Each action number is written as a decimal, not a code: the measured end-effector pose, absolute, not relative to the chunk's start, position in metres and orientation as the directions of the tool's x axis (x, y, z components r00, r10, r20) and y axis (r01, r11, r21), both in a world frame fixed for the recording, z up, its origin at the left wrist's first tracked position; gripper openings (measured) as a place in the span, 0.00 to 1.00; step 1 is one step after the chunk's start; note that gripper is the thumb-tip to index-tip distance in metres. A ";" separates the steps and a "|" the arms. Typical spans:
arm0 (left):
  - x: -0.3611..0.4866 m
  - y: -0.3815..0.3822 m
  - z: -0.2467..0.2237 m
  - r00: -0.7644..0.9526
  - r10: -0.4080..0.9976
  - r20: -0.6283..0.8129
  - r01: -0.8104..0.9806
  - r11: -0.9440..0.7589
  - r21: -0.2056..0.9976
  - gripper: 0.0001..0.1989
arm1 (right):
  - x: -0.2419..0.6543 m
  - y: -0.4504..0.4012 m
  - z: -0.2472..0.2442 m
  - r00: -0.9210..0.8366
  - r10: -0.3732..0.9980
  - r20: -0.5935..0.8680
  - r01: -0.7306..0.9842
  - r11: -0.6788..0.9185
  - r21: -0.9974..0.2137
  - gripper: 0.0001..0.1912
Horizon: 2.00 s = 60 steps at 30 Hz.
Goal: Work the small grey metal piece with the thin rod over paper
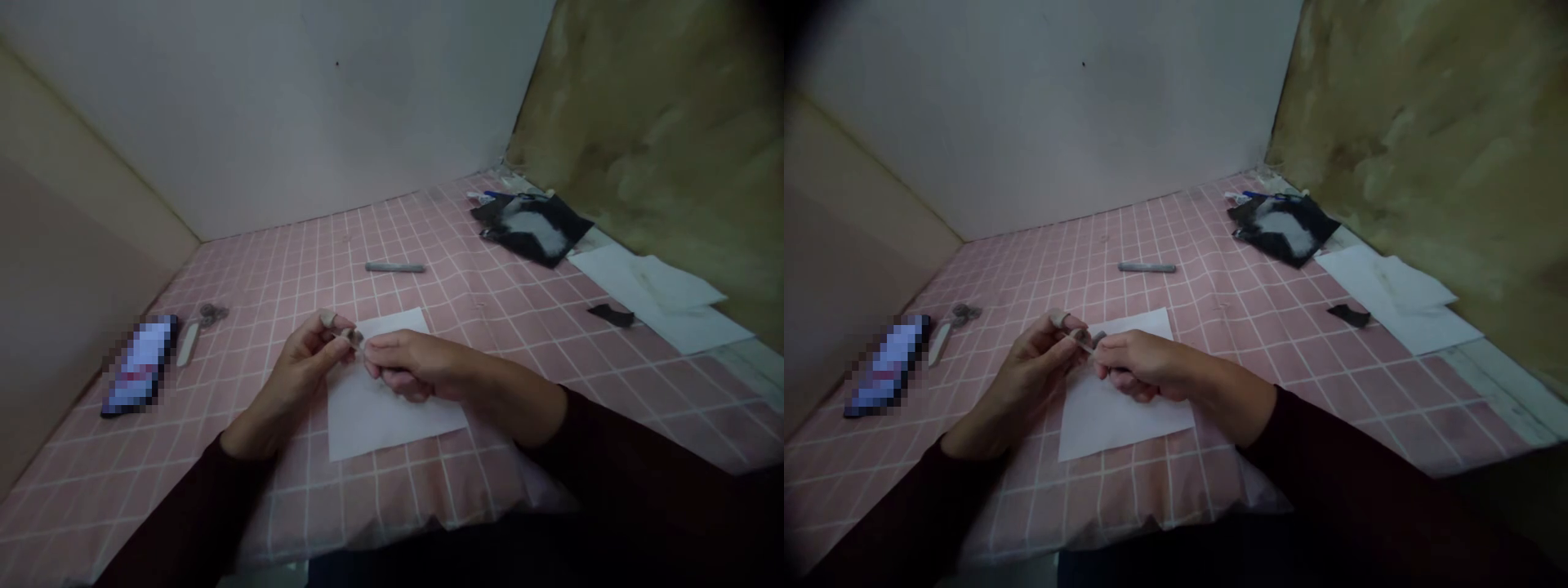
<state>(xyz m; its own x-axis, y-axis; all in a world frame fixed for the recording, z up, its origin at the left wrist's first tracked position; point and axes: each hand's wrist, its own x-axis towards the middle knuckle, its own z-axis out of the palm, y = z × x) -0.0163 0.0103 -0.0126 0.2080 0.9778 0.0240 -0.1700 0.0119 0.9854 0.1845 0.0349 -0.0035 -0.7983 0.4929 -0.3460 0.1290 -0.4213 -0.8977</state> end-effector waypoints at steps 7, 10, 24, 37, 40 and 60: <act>-0.020 0.018 -0.017 0.285 0.952 -0.113 -0.212 0.178 0.961 0.13 | 0.182 0.027 -0.005 -0.589 0.804 0.082 0.519 0.454 -0.725 0.07; -0.019 0.017 -0.016 0.255 0.964 -0.076 -0.253 0.143 0.957 0.11 | 0.179 0.027 -0.004 -0.622 0.782 -0.048 0.390 0.256 -0.885 0.10; -0.018 0.015 -0.014 0.267 0.958 -0.105 -0.198 0.161 0.967 0.13 | 0.182 0.029 -0.005 -0.617 0.786 0.049 0.443 0.398 -0.803 0.09; -0.013 0.007 -0.009 0.178 0.984 0.031 -0.215 0.008 0.976 0.10 | 0.182 0.033 -0.002 -0.838 0.448 -0.312 0.057 -0.496 -0.867 0.11; -0.013 0.009 -0.011 0.197 0.980 -0.036 -0.204 0.077 0.976 0.09 | 0.182 0.031 -0.003 -0.694 0.675 -0.249 0.253 -0.095 -0.963 0.11; -0.012 0.010 -0.010 0.197 0.977 -0.079 -0.216 0.122 0.969 0.11 | 0.179 0.028 -0.001 -0.645 0.757 -0.107 0.328 0.148 -0.933 0.11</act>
